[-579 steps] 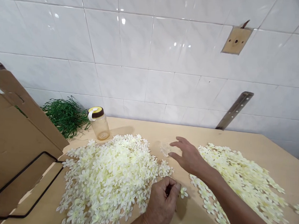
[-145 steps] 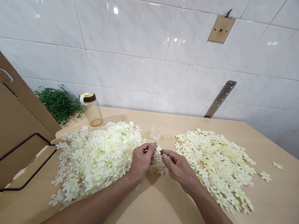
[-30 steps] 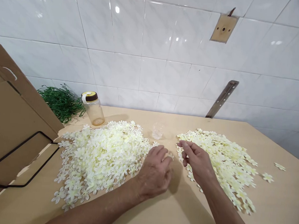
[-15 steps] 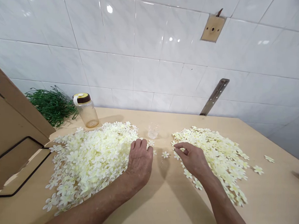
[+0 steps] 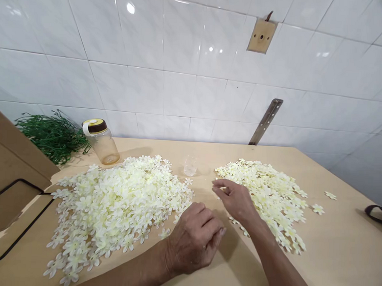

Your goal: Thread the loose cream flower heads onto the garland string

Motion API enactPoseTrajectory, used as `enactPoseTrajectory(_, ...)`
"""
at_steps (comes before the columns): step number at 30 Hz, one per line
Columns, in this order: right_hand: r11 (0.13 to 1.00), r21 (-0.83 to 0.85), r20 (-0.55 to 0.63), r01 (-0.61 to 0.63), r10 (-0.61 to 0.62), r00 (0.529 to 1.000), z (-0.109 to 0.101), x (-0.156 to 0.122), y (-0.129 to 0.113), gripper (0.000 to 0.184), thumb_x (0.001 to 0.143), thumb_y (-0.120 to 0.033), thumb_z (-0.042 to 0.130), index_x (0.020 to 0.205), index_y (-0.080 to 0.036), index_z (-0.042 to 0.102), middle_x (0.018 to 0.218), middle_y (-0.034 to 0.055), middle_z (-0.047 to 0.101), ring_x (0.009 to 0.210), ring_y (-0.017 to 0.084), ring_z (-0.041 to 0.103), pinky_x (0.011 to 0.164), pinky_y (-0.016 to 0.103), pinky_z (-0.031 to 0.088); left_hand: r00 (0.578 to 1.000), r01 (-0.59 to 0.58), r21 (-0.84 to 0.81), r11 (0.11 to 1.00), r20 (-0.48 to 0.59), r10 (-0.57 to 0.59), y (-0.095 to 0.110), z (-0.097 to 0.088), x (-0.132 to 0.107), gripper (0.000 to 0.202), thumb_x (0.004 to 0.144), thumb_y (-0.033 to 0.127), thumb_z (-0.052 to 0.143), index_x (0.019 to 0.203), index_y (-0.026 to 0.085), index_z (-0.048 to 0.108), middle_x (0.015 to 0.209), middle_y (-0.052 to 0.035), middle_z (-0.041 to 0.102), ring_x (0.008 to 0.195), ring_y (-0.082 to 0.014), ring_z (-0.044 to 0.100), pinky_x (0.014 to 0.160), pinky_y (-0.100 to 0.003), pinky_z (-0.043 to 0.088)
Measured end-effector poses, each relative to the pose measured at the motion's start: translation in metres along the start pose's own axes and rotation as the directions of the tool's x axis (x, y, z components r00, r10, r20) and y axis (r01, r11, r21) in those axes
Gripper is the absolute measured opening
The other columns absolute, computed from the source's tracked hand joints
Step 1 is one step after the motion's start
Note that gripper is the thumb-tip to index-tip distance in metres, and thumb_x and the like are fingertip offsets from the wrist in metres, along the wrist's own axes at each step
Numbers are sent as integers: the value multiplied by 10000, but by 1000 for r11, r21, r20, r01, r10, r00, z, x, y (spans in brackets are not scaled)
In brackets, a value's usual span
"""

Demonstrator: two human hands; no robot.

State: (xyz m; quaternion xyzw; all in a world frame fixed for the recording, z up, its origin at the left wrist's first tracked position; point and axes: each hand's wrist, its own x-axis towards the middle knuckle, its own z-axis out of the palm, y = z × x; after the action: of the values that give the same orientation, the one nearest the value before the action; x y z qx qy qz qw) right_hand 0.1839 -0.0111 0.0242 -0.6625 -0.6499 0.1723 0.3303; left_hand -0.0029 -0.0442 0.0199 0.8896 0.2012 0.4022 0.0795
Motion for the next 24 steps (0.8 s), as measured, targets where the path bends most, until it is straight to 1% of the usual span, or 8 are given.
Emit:
enactPoseTrajectory(2,985,-155,-52,-69,62,997,-10,5,11,229,821,-368,594,928,-224,735,904,34,738,743,195,648,716,312,471,999,-22,3,1000,34,21,-3,5,-4,123,882,168,521,787,157,599,668,-33,555,619,-150,488,586,-293,379)
enactPoseTrajectory(7,935,-352,91,-40,76,993,-12,6,22,232,791,-315,636,985,-224,723,847,40,715,777,194,637,702,282,414,990,-22,-64,998,139,31,-4,15,-11,168,899,198,490,748,172,561,624,0,564,532,-119,491,504,-271,334)
enactPoseTrajectory(10,907,-419,101,-43,94,990,-7,3,20,221,798,-307,640,985,-215,711,850,53,706,791,203,622,674,277,384,983,14,-85,996,184,2,-3,15,-13,174,900,206,482,745,176,556,634,-2,580,544,-121,513,511,-267,336)
enactPoseTrajectory(14,896,-439,55,-72,107,993,-8,4,19,130,816,-274,601,826,-217,718,792,46,699,754,191,614,637,266,359,979,46,-111,993,200,-23,-2,16,-14,186,904,221,483,744,175,565,628,-6,589,538,-119,521,517,-260,333)
enactPoseTrajectory(16,898,-435,22,-71,89,996,-11,6,20,181,829,-245,555,734,-212,706,711,37,679,699,177,602,621,261,350,981,64,-126,990,191,-39,-2,16,-15,190,906,226,486,747,174,576,620,-7,591,537,-118,525,520,-255,332)
enactPoseTrajectory(20,953,-280,-46,-119,111,993,-17,7,18,248,835,-318,541,663,-211,683,630,18,647,613,165,568,588,257,357,981,138,-199,970,161,-107,-4,17,-16,174,899,217,501,772,173,611,605,-7,583,529,-113,514,531,-235,349)
enactPoseTrajectory(22,984,-71,-28,-166,165,986,-20,6,15,285,826,-412,562,658,-203,659,573,-4,596,544,143,516,531,243,343,977,201,-256,946,129,-172,-7,16,-15,153,894,211,511,817,170,636,634,-15,598,546,-113,520,547,-227,373)
enactPoseTrajectory(24,960,172,52,-223,217,975,-20,5,12,342,807,-503,579,671,-192,618,505,-37,495,445,102,398,451,225,281,959,282,-301,911,77,-271,-11,15,-13,144,895,204,514,860,168,649,693,-30,622,590,-116,539,575,-225,397)
